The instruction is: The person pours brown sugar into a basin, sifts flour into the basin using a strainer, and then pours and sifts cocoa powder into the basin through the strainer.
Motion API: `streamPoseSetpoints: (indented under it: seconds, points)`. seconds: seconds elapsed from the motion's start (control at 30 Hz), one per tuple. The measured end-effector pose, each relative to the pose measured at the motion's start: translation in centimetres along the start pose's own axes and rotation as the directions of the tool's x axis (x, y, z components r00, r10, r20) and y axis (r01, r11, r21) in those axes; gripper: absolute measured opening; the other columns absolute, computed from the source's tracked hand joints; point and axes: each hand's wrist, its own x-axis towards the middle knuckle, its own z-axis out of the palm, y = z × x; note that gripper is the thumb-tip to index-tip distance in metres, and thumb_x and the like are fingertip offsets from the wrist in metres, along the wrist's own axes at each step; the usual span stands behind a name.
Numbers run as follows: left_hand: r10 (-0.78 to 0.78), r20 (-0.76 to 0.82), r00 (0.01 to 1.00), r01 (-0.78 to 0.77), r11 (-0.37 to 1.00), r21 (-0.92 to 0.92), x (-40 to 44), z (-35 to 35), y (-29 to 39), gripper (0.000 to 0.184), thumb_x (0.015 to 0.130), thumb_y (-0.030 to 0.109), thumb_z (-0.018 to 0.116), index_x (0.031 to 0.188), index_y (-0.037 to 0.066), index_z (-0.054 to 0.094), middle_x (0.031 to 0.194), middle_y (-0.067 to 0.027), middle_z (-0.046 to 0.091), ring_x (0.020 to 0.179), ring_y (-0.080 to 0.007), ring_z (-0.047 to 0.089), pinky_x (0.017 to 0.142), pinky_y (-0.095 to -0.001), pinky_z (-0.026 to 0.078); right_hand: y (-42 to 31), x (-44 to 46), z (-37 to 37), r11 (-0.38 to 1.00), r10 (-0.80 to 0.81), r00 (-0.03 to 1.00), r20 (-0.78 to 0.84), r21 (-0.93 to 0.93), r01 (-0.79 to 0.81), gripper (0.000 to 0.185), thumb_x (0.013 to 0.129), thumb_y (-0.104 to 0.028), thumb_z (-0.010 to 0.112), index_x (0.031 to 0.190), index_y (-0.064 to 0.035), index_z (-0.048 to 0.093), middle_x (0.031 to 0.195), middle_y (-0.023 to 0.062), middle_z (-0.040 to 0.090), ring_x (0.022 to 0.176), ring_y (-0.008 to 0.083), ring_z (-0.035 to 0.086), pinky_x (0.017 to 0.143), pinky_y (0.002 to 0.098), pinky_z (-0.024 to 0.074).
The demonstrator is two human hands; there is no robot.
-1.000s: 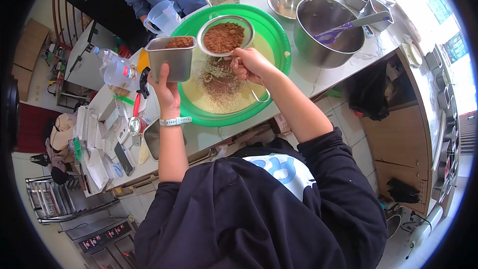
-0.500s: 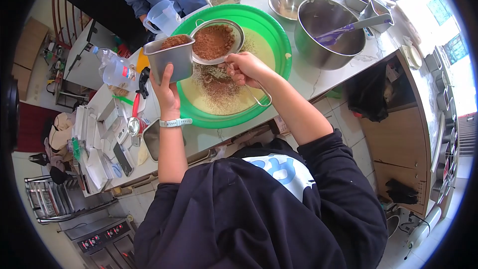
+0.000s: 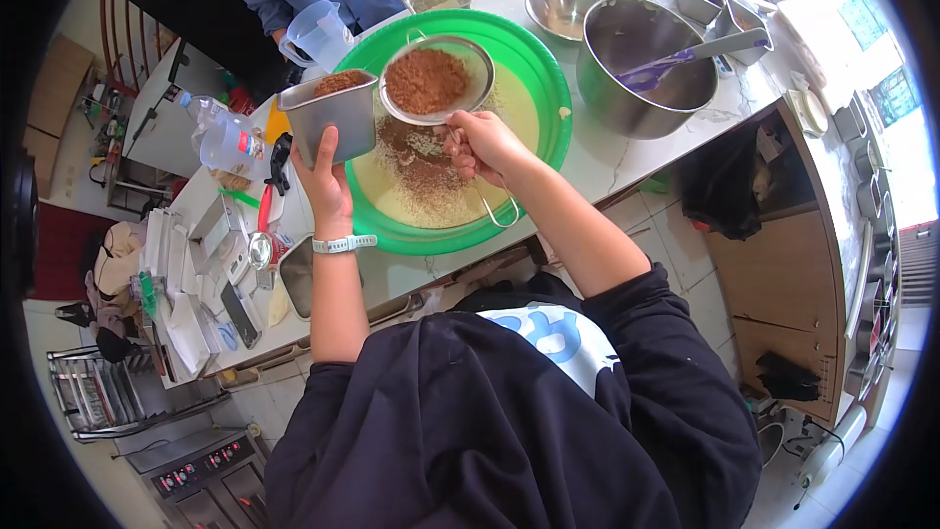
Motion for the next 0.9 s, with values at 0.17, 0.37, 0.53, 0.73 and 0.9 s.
streamPoseSetpoints:
  seconds: [0.17,0.37,0.53,0.73,0.9]
  points:
    - [0.021,0.006,1.000,-0.021,0.999,-0.029,-0.1,0.2,0.3,0.081,0.070,0.012,0.075,0.129,0.001,0.020,0.120,-0.0114,0.039,0.110,-0.0199,0.043,0.096,-0.0325,0.035,0.4,0.3,0.0,0.998,-0.058,0.998,-0.023,-0.018,0.057,0.022,0.090,-0.019,0.041,0.093,0.0011,0.050,0.056,0.0023,0.043,0.038,0.0089,0.035,0.034,0.0243,0.0291]
    - [0.036,-0.008,0.999,-0.037,0.998,-0.043,-0.3,0.5,0.5,0.077,0.071,0.012,0.074,0.128,0.002,0.022,0.119,-0.0103,0.041,0.108,-0.0190,0.044,0.095,-0.0332,0.036,0.5,0.7,-0.4,0.999,-0.025,0.999,0.022,0.030,0.025,0.021,0.091,-0.020,0.040,0.094,-0.0004,0.047,0.057,0.0019,0.044,0.039,0.0093,0.037,0.036,0.0236,0.0338]
    - [0.095,0.004,0.995,-0.095,0.993,-0.068,-0.2,0.4,0.5,0.076,0.072,0.012,0.073,0.128,0.002,0.022,0.119,-0.0095,0.041,0.109,-0.0189,0.044,0.096,-0.0333,0.036,0.0,0.6,0.3,1.000,0.012,0.998,0.061,0.004,-0.012,0.025,0.094,-0.026,0.039,0.095,-0.0023,0.047,0.059,0.0008,0.045,0.040,0.0090,0.038,0.037,0.0228,0.0350]
    - [0.111,-0.014,0.994,-0.112,0.991,-0.078,-0.1,0.4,0.5,0.075,0.074,0.012,0.072,0.128,0.002,0.021,0.120,-0.0100,0.041,0.110,-0.0186,0.044,0.096,-0.0339,0.037,0.4,0.4,0.7,0.994,-0.014,0.998,0.057,-0.111,0.020,0.027,0.095,-0.032,0.039,0.094,-0.0060,0.046,0.061,-0.0011,0.045,0.040,0.0072,0.037,0.038,0.0211,0.0345]
    - [0.116,-0.029,0.993,-0.118,0.989,-0.086,-0.2,0.3,0.5,0.075,0.074,0.012,0.071,0.128,0.003,0.020,0.122,-0.0110,0.039,0.110,-0.0192,0.043,0.097,-0.0338,0.036,0.6,0.7,0.2,0.996,-0.085,0.994,0.068,0.017,0.084,0.028,0.094,-0.034,0.041,0.089,-0.0073,0.044,0.059,-0.0018,0.044,0.040,0.0066,0.034,0.037,0.0214,0.0327]
